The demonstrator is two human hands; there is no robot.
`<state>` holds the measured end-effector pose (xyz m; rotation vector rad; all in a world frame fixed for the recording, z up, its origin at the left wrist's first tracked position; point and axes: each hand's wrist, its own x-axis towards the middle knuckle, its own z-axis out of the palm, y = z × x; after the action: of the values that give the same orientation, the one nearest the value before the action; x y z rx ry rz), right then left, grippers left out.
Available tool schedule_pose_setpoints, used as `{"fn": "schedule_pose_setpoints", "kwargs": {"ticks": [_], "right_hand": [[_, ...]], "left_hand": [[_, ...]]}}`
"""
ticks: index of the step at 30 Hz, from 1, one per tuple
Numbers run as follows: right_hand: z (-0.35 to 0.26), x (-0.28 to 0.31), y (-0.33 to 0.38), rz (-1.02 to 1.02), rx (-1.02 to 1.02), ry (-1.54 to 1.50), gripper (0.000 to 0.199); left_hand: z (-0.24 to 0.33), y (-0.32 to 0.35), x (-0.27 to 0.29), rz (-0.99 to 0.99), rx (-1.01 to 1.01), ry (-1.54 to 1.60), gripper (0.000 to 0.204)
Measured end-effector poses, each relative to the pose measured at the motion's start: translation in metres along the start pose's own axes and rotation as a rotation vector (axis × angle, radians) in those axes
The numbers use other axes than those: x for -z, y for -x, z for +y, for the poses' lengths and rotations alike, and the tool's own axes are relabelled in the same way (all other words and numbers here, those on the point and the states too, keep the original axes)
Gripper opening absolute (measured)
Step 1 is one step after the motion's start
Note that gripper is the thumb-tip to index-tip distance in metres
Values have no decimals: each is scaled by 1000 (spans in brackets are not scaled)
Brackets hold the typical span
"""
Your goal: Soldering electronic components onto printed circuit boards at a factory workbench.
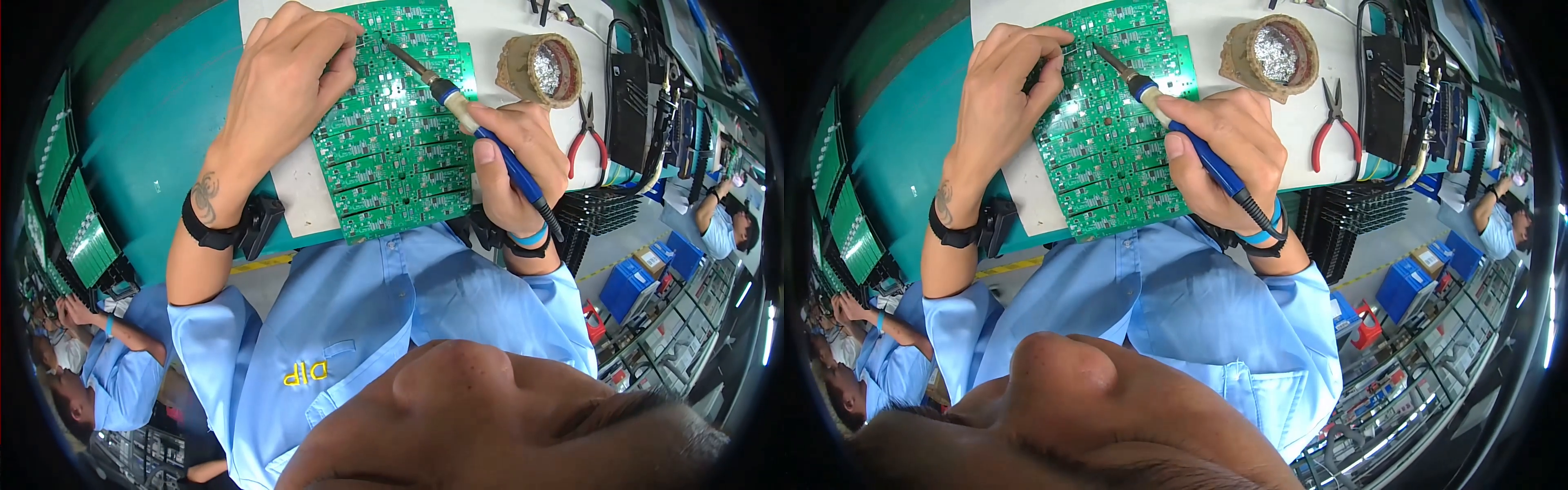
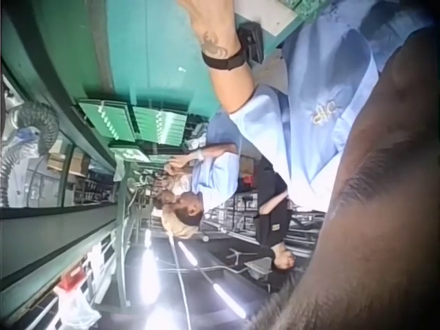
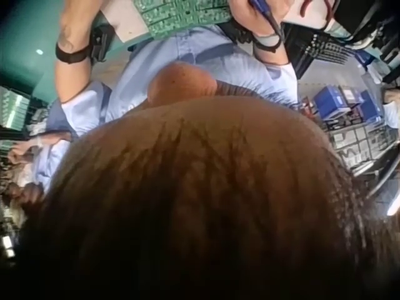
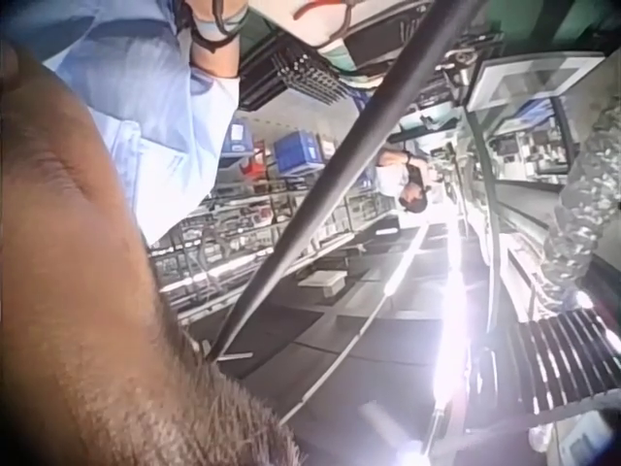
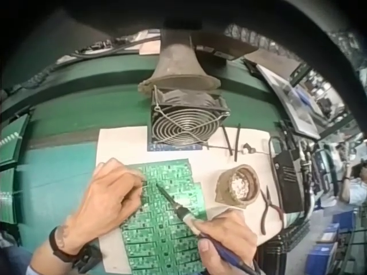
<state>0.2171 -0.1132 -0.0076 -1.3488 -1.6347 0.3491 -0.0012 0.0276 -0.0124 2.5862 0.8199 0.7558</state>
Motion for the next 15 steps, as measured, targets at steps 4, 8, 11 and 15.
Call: {"fn": "schedule_pose_setpoints", "kwargs": {"ticks": [4, 8, 11, 15], "right_hand": [[1, 0, -3, -11, -2, 10, 27], [3, 0, -3, -46, 2, 16, 28], [3, 0, -3, -61, -7, 18, 29], [3, 0, -2, -72, -7, 19, 29]], "left_hand": [[-1, -2, 1, -18, -2, -6, 14], [-2, -1, -1, -25, 2, -3, 14], [-2, 0, -3, -33, 7, -10, 14], [-2, 0, -4, -40, 10, -10, 14]]}}
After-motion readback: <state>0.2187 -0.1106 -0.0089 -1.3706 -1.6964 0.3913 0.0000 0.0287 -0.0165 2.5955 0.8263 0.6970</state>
